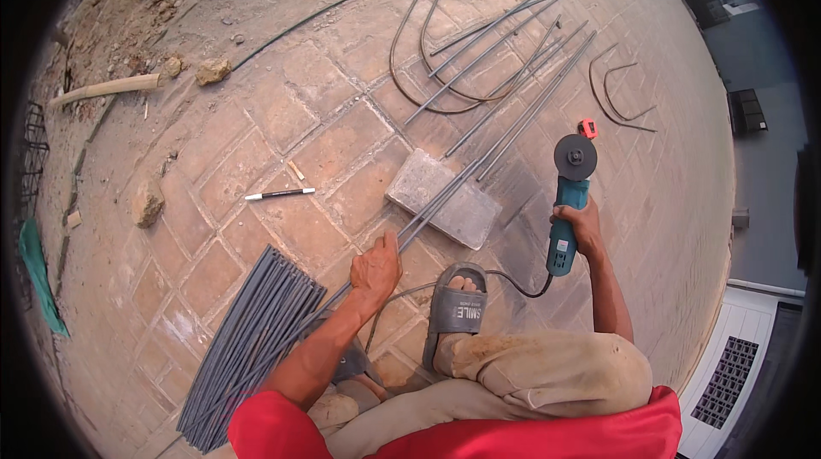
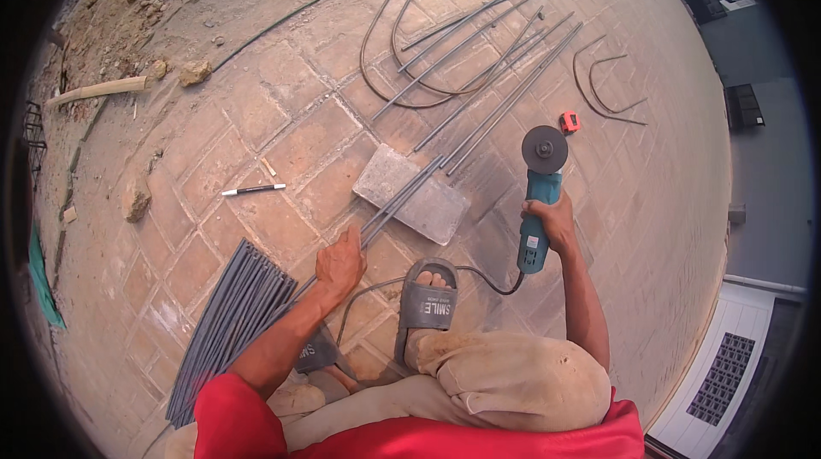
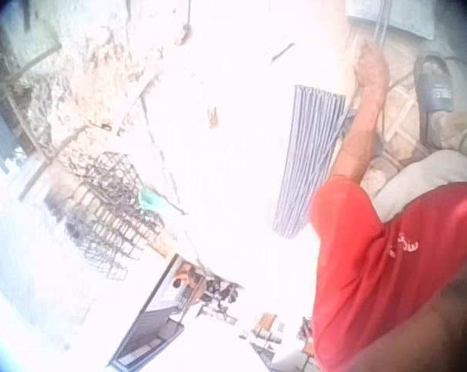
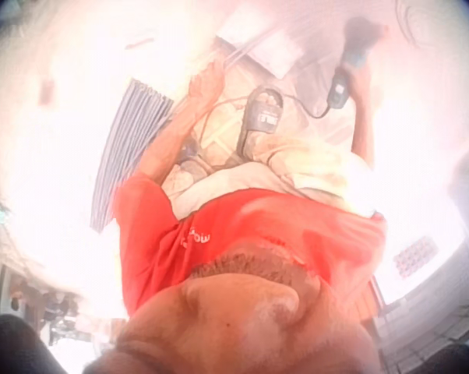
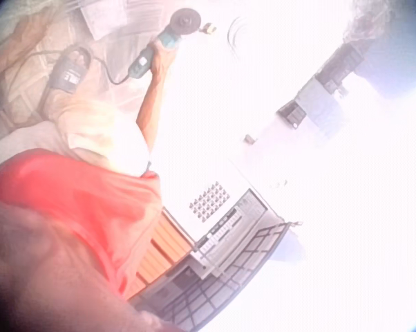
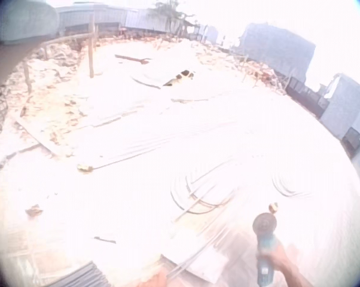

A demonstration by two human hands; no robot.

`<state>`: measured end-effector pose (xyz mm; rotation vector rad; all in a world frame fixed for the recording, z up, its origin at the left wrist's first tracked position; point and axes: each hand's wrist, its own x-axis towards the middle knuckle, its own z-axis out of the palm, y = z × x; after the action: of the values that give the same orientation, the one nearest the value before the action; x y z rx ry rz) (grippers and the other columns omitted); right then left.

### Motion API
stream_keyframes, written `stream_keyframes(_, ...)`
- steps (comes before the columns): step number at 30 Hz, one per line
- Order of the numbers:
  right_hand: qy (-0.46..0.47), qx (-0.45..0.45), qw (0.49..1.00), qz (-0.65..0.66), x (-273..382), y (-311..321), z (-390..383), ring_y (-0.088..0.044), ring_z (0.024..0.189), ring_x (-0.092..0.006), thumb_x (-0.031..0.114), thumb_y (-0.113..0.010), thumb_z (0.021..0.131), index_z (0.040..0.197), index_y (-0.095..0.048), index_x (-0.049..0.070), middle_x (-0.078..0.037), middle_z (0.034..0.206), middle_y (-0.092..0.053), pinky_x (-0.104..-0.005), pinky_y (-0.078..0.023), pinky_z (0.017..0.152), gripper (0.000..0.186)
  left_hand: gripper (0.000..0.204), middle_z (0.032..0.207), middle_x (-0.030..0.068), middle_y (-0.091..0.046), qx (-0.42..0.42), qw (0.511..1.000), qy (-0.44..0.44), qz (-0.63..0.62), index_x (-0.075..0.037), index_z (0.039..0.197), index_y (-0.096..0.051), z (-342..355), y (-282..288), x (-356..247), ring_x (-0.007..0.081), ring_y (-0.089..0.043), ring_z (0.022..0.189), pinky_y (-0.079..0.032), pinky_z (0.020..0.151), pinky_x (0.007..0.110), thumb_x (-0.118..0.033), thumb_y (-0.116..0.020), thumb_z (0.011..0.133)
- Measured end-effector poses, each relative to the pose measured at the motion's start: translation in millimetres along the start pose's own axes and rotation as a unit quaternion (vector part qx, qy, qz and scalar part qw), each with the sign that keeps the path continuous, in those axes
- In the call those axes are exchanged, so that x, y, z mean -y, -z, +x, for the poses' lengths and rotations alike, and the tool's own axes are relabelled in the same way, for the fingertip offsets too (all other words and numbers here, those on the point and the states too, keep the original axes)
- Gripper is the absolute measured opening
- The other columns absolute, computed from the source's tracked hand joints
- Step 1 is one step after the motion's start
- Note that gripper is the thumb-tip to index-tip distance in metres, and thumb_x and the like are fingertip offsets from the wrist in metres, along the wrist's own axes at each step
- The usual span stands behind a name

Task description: The person uses an angle grinder to cut several metal rods positioned on a concrete block, then picks up and bundles the cut rods, and finally bends a metal rod manually using their hands and legs as leverage.

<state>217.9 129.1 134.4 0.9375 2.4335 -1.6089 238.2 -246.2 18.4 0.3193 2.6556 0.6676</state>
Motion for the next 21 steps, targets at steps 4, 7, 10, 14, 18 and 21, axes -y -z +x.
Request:
stream_keyframes(4,-0.066,-0.035,0.993,0.095,-23.7,26.9,-25.7,-0.066,0.065,-0.0223,0.006,-0.072,0.069,0.104,-0.054,-0.001,-0.011,0.081,-0.061,-0.0381,-0.058,0.056,0.040,0.044,0.090,0.0232,-0.069,0.078,0.991,0.012,-0.105,0.000,0.109,-0.051,0.6,24.0,3.1,0.0454,-0.067,0.078,-0.051,0.073,0.053,-0.032,-0.070,0.085)
stream_keyframes(7,-0.086,-0.061,0.985,0.137,-52.2,42.8,-50.9,-0.066,0.063,-0.0228,0.007,-0.071,0.069,0.099,-0.055,-0.001,-0.011,0.079,-0.062,-0.0387,-0.057,0.057,0.035,0.049,0.083,0.0200,-0.069,0.146,0.973,-0.039,-0.176,0.001,0.100,-0.060,-1.5,25.0,37.6,0.0348,-0.068,0.069,-0.053,0.067,0.045,-0.039,-0.078,0.080)
stream_keyframes(10,-0.104,-0.086,0.982,0.132,-62.2,42.1,-74.9,-0.066,0.063,-0.0229,0.008,-0.071,0.070,0.093,-0.057,-0.002,-0.011,0.078,-0.063,-0.0389,-0.057,0.057,0.029,0.043,0.080,0.0123,-0.068,0.312,0.896,0.081,-0.306,0.000,0.094,-0.062,-8.1,33.2,54.6,0.0202,-0.066,0.063,-0.052,0.060,0.036,-0.038,-0.078,0.083)
stream_keyframes(14,-0.133,-0.108,0.977,0.128,-105.2,51.4,-93.2,-0.063,0.067,-0.0201,0.009,-0.072,0.069,0.096,-0.058,0.000,-0.008,0.082,-0.062,-0.0374,-0.055,0.061,0.032,0.037,0.078,0.0069,-0.065,0.339,0.864,0.109,-0.355,-0.002,0.094,-0.061,-18.8,43.0,71.7,0.0125,-0.063,0.061,-0.051,0.056,0.029,-0.036,-0.074,0.088)
stream_keyframes(18,-0.145,-0.120,0.970,0.151,-113.8,52.5,-103.7,-0.062,0.072,-0.0189,0.010,-0.073,0.068,0.103,-0.057,0.001,-0.007,0.087,-0.061,-0.0367,-0.054,0.064,0.039,0.039,0.075,0.0056,-0.062,0.369,0.805,0.200,-0.418,-0.003,0.095,-0.059,-34.2,50.0,82.9,0.0170,-0.064,0.061,-0.054,0.057,0.032,-0.042,-0.063,0.096)
stream_keyframes(21,-0.151,-0.120,0.968,0.164,-119.6,53.1,-102.5,-0.062,0.074,-0.0186,0.010,-0.073,0.068,0.106,-0.057,0.002,-0.007,0.088,-0.061,-0.0364,-0.054,0.065,0.042,0.047,0.064,0.0001,-0.049,0.361,0.791,0.226,-0.438,-0.008,0.086,-0.053,-37.3,53.5,68.6,0.0132,-0.049,0.048,-0.046,0.048,0.029,-0.053,-0.050,0.100)
